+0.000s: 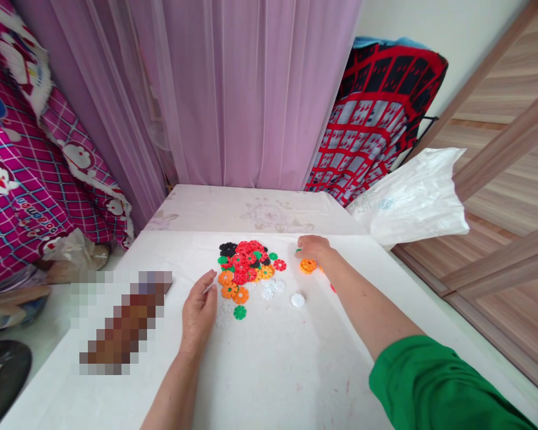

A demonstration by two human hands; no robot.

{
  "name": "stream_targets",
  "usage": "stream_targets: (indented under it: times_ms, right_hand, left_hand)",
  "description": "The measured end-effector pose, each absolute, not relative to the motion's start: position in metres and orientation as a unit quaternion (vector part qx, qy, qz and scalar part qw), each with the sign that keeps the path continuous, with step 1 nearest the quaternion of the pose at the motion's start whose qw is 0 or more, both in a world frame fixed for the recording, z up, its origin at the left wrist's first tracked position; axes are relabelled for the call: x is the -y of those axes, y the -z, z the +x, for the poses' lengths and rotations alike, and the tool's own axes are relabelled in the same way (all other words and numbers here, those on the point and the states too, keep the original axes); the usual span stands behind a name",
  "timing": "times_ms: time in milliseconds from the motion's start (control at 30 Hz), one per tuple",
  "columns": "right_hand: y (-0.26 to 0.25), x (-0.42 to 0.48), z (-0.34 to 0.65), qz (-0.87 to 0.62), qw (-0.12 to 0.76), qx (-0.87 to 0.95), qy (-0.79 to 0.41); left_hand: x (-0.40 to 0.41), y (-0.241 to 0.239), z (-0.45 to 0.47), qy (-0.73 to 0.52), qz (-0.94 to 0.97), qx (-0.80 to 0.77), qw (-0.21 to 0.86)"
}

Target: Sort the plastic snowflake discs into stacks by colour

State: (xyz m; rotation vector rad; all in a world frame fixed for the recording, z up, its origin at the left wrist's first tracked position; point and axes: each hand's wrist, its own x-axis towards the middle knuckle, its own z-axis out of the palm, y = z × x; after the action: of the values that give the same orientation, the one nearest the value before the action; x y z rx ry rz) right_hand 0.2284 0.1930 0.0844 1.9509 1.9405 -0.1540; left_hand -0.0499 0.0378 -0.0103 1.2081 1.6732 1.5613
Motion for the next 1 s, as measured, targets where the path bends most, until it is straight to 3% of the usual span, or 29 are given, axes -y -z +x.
stream_targets:
  times_ms: [333, 500, 633, 1000]
  right_hand:
    - [-0.091, -0.191, 0.229, 0.702, 0.187, -0.685, 0.049]
    - [-0.105, -0.141, 0.199, 0.657, 0.060, -0.751, 0.022]
    - [-0.088, -0.074, 0.155, 0.578, -0.017, -0.808, 0.113]
    - [-0.047, -0.022, 0.100, 0.597, -0.046, -0.790, 0.131]
  left_hand:
    - [-0.039, 0.013, -0.050, -0.589, 0.439, -0.614, 0.288]
    - [-0.040, 0.014, -0.051, -0.587, 0.447, -0.614, 0.282]
    - [-0.041, 0.014, -0.051, -0.587, 0.449, -0.611, 0.283]
    - [-0.041, 0.009, -0.050, -0.587, 0.447, -0.616, 0.277]
